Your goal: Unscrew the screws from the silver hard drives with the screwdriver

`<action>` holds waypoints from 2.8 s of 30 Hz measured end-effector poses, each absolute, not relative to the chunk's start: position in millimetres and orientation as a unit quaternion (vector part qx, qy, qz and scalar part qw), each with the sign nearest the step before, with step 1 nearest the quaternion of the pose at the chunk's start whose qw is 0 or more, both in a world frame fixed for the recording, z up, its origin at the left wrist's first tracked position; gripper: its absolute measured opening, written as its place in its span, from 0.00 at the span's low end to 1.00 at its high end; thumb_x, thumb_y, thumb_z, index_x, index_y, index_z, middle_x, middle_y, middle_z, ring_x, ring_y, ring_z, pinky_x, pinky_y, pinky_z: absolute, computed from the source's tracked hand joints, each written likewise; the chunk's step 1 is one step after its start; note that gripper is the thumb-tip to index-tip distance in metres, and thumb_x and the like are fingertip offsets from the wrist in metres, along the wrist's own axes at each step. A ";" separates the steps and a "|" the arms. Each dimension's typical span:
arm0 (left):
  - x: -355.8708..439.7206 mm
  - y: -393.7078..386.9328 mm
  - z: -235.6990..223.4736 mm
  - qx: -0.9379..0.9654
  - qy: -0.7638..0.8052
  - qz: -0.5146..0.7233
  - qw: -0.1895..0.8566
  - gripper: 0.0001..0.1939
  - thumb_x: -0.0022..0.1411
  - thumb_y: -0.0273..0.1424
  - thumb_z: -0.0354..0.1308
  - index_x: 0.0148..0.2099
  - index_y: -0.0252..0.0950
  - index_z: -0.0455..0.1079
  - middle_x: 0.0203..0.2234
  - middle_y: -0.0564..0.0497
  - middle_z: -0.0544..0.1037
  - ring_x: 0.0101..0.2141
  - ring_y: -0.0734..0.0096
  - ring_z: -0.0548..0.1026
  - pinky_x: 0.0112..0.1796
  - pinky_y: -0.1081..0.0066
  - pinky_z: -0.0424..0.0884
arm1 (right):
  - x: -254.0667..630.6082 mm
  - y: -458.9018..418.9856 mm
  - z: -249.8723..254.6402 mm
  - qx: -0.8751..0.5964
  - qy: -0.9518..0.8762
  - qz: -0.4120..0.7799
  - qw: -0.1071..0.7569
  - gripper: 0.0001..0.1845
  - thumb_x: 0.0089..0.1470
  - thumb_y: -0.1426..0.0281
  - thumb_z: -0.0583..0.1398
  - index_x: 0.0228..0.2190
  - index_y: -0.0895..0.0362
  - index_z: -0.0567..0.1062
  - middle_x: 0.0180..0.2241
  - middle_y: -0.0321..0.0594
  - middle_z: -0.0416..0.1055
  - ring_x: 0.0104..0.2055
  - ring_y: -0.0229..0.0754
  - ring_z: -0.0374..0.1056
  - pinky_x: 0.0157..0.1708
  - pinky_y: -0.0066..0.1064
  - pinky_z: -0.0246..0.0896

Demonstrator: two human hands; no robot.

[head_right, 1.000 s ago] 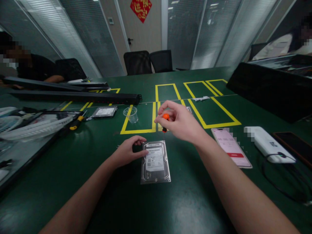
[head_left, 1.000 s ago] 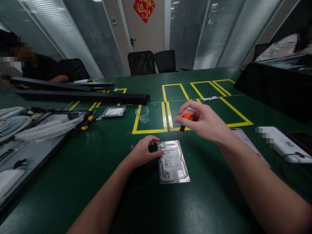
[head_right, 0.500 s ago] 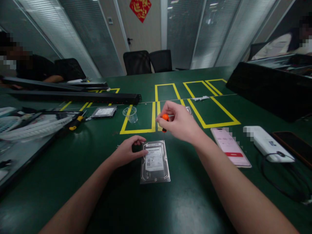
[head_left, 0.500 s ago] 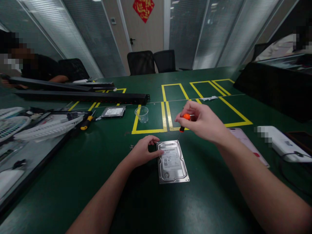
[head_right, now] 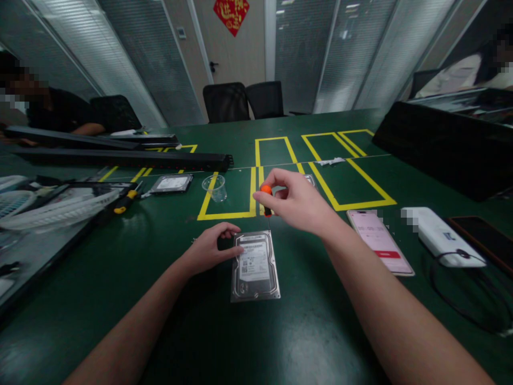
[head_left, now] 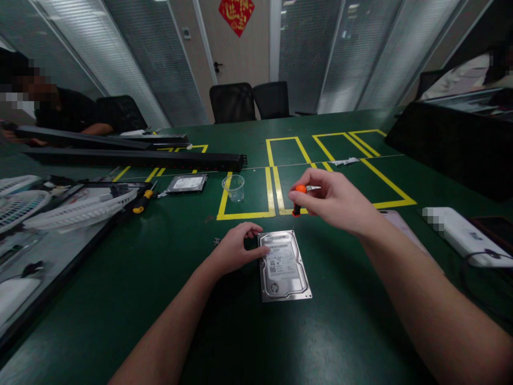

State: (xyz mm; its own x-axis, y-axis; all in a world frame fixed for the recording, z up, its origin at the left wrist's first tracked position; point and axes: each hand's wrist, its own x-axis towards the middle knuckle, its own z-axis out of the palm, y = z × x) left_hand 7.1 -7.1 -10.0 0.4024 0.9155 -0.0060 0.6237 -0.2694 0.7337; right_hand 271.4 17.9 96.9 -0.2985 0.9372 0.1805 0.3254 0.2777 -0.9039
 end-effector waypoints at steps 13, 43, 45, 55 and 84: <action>8.1 -7.5 -8.5 0.767 0.500 0.220 0.336 0.24 0.61 0.43 0.71 0.55 0.38 0.75 0.48 0.45 0.80 0.46 0.57 0.78 0.49 0.59 0.76 | 272.2 19.4 99.6 -0.421 -0.726 0.413 0.353 0.12 0.69 0.63 0.57 0.39 0.56 0.77 0.36 0.40 0.75 0.27 0.36 0.65 0.26 0.31 0.62; 7.5 -7.2 -7.3 0.759 0.512 0.208 0.343 0.25 0.62 0.44 0.71 0.56 0.38 0.74 0.49 0.44 0.79 0.47 0.55 0.77 0.50 0.57 0.76 | 271.9 21.8 92.3 -0.436 -0.706 0.386 0.402 0.14 0.57 0.61 0.71 0.36 0.53 0.72 0.28 0.35 0.74 0.28 0.39 0.68 0.28 0.33 0.65; 7.2 -7.1 -8.7 0.762 0.508 0.211 0.343 0.25 0.62 0.44 0.71 0.56 0.38 0.74 0.49 0.44 0.79 0.47 0.55 0.77 0.50 0.57 0.76 | 272.6 19.9 96.5 -0.431 -0.722 0.392 0.375 0.11 0.61 0.60 0.68 0.37 0.54 0.76 0.31 0.37 0.75 0.29 0.39 0.68 0.28 0.33 0.64; 6.8 -6.6 -9.2 0.762 0.509 0.211 0.339 0.25 0.61 0.45 0.71 0.56 0.38 0.75 0.48 0.45 0.80 0.46 0.56 0.78 0.48 0.59 0.75 | 270.5 15.6 95.9 -0.449 -0.697 0.395 0.395 0.17 0.54 0.64 0.72 0.31 0.53 0.69 0.35 0.40 0.79 0.31 0.42 0.74 0.29 0.35 0.68; 6.8 -6.4 -11.1 0.764 0.504 0.211 0.343 0.25 0.62 0.42 0.71 0.56 0.37 0.74 0.49 0.45 0.79 0.46 0.57 0.77 0.49 0.59 0.75 | 272.6 13.3 102.6 -0.471 -0.781 0.323 0.254 0.11 0.62 0.61 0.65 0.36 0.55 0.73 0.28 0.34 0.72 0.29 0.40 0.70 0.28 0.33 0.60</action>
